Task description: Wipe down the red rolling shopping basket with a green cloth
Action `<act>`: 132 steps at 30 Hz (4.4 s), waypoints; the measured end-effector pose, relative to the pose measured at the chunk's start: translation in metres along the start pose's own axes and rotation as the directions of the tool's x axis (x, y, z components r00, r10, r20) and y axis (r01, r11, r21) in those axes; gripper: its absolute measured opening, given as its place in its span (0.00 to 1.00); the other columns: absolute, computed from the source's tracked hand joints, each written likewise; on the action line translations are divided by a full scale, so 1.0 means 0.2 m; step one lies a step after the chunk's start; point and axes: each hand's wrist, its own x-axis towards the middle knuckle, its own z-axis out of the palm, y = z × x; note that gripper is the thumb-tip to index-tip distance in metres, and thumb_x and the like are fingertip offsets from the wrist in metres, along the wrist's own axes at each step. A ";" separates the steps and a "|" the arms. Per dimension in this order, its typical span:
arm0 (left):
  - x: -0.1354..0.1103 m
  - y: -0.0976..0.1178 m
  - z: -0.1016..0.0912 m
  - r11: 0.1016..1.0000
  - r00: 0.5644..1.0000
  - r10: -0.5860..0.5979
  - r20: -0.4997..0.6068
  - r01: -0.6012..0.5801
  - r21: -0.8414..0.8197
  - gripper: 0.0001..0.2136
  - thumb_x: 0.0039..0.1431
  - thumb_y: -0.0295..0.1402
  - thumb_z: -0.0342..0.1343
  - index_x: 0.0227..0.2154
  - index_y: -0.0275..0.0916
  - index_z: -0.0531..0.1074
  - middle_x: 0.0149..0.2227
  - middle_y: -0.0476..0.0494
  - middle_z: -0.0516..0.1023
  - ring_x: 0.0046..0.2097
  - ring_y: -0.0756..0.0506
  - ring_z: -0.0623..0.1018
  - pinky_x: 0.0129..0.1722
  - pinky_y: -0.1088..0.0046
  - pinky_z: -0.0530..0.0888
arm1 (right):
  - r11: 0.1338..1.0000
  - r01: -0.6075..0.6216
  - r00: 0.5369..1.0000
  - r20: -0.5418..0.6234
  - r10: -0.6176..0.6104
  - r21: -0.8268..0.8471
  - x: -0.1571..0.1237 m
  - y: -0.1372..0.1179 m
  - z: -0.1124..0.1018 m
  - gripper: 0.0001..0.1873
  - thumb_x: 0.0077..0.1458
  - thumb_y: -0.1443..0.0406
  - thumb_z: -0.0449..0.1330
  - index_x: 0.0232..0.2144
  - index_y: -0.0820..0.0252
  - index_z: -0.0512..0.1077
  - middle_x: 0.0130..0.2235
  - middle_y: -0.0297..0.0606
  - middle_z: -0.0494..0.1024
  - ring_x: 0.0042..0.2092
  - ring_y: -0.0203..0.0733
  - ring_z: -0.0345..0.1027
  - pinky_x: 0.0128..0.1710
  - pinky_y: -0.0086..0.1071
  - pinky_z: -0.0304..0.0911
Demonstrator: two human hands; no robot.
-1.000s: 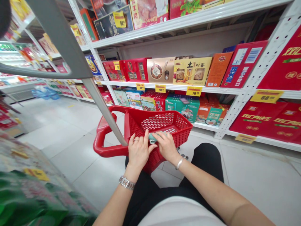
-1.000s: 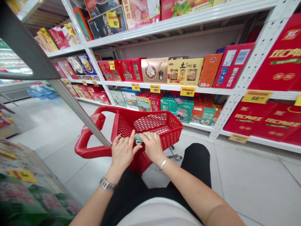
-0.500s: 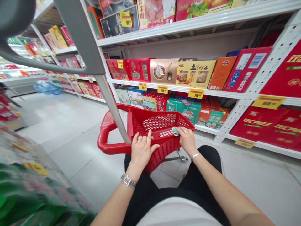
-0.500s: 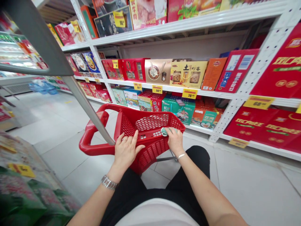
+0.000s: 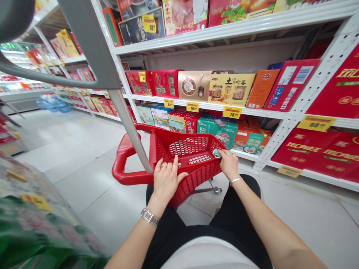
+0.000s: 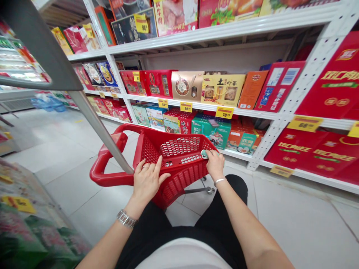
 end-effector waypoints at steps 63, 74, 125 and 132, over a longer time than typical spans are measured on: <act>0.13 -0.03 0.34 0.921 0.985 0.105 0.135 -0.045 -0.387 0.15 0.69 0.42 0.46 0.46 0.41 0.74 0.53 0.42 0.78 0.56 0.44 0.73 0.70 0.53 0.45 | 0.946 0.322 0.937 0.130 -0.323 0.025 -0.26 -0.56 -0.14 0.24 0.64 0.70 0.49 0.60 0.52 0.69 0.51 0.46 0.75 0.42 0.47 0.63 0.43 0.39 0.55; 0.10 -0.26 0.35 0.927 0.974 -0.049 0.221 0.127 -0.352 0.17 0.70 0.39 0.43 0.39 0.42 0.78 0.51 0.44 0.80 0.64 0.40 0.67 0.69 0.43 0.46 | 0.941 0.339 0.904 0.270 -0.331 0.017 -0.39 -0.37 -0.18 0.27 0.61 0.74 0.50 0.58 0.47 0.71 0.52 0.41 0.76 0.43 0.46 0.66 0.43 0.37 0.58; -0.02 -0.32 0.42 0.873 0.816 -0.370 0.445 0.469 -0.135 0.30 0.66 0.39 0.45 0.69 0.36 0.52 0.73 0.28 0.43 0.73 0.33 0.46 0.67 0.40 0.49 | 0.861 0.508 0.852 0.130 -0.507 0.030 -0.46 -0.38 -0.12 0.29 0.57 0.78 0.52 0.56 0.50 0.73 0.54 0.40 0.76 0.49 0.48 0.62 0.50 0.40 0.58; -0.14 -0.03 0.34 0.876 0.836 -0.455 0.307 0.482 -0.016 0.34 0.65 0.48 0.47 0.67 0.29 0.57 0.71 0.24 0.48 0.72 0.28 0.46 0.66 0.34 0.45 | 0.809 0.581 0.803 0.100 -0.588 0.091 -0.58 -0.51 -0.11 0.28 0.58 0.76 0.53 0.57 0.51 0.71 0.54 0.43 0.75 0.49 0.49 0.62 0.50 0.41 0.58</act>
